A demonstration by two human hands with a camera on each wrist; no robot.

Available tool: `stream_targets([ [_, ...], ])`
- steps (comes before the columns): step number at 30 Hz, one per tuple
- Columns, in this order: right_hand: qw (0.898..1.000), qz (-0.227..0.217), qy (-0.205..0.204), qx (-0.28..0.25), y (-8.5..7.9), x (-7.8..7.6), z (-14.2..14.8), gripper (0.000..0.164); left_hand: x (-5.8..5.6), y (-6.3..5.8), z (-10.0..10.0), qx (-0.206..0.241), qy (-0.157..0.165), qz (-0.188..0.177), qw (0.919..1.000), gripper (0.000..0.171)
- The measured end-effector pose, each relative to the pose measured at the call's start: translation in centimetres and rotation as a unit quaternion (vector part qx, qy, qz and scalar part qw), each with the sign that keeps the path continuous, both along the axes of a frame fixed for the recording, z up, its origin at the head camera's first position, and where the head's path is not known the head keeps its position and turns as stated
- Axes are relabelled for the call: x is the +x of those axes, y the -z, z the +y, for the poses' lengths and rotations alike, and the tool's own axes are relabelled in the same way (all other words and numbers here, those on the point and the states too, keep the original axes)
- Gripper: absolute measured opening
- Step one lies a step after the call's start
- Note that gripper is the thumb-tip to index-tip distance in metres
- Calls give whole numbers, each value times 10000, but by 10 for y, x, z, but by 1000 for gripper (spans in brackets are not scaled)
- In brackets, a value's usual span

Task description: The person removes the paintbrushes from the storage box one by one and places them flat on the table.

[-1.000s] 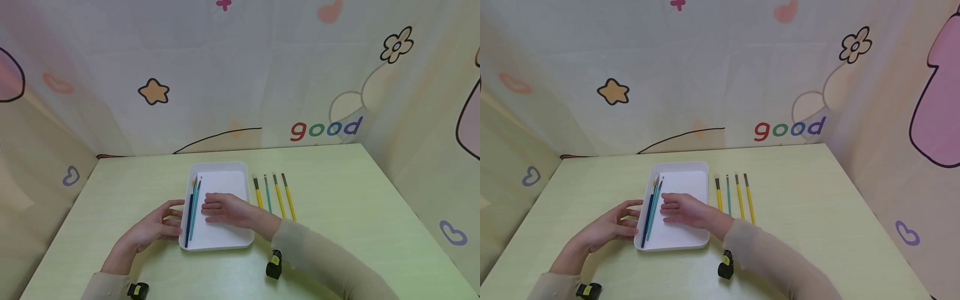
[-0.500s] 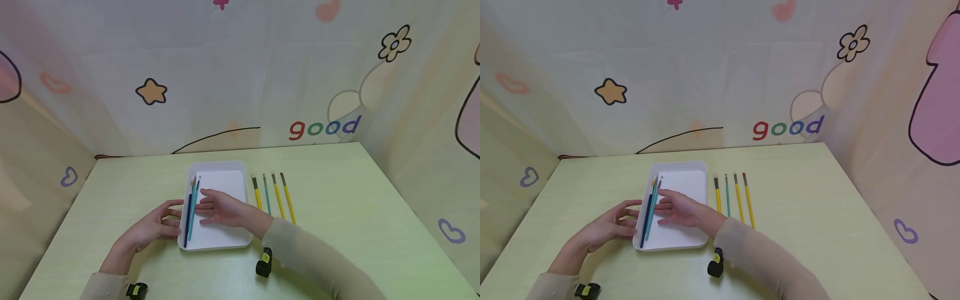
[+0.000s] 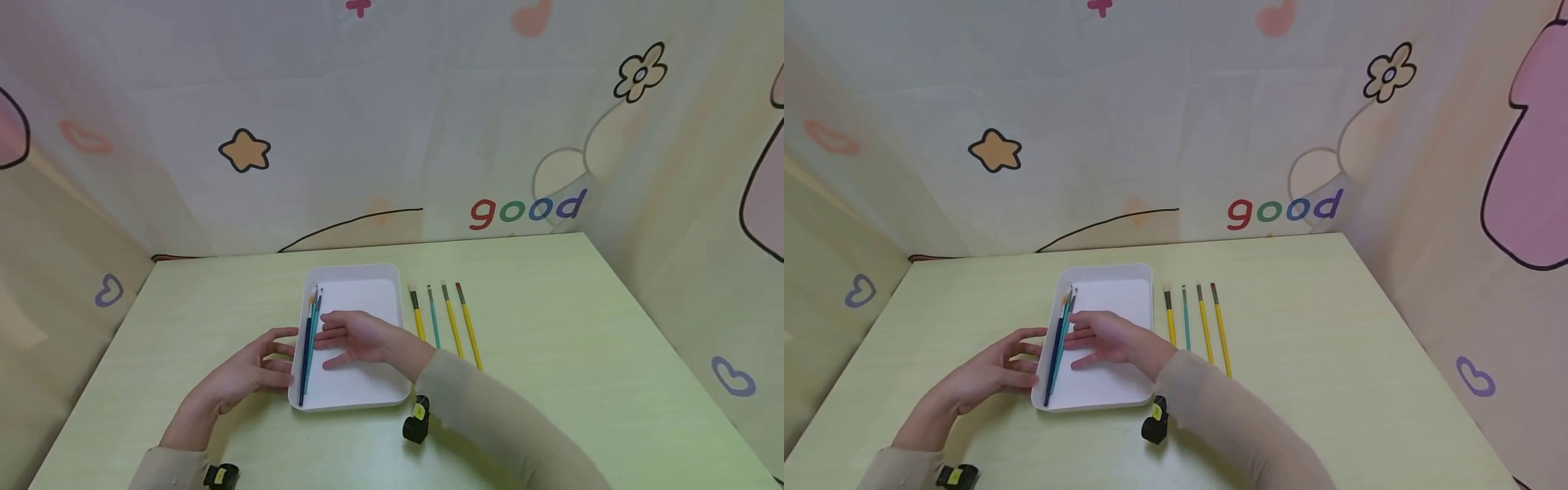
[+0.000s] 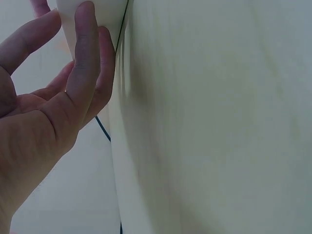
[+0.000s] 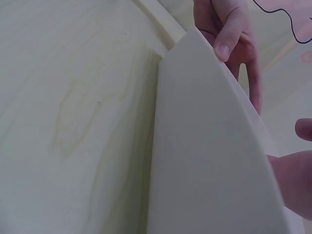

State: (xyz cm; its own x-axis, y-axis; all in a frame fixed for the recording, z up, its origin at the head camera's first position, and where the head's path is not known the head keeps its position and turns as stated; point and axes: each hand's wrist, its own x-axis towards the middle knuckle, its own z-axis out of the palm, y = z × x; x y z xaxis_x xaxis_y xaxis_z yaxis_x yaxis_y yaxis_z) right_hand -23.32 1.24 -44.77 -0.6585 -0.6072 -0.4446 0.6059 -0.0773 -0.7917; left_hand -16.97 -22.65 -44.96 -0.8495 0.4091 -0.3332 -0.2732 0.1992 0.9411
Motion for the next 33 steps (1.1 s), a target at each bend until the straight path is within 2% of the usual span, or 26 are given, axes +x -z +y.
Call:
stream_targets([
  [6,9998,118,-106,105,2,-2,-3,49,0,0,-1,35,23,10,10000,86],
  [13,9980,463,-281,335,6,0,-8,38,0,0,-3,24,38,44,10000,85],
  [24,9966,688,-391,213,11,-1,-12,33,1,-1,-3,25,71,58,10000,84],
  [33,9847,1319,-327,1094,8,3,-22,27,0,-1,-1,-13,47,28,10000,83],
])
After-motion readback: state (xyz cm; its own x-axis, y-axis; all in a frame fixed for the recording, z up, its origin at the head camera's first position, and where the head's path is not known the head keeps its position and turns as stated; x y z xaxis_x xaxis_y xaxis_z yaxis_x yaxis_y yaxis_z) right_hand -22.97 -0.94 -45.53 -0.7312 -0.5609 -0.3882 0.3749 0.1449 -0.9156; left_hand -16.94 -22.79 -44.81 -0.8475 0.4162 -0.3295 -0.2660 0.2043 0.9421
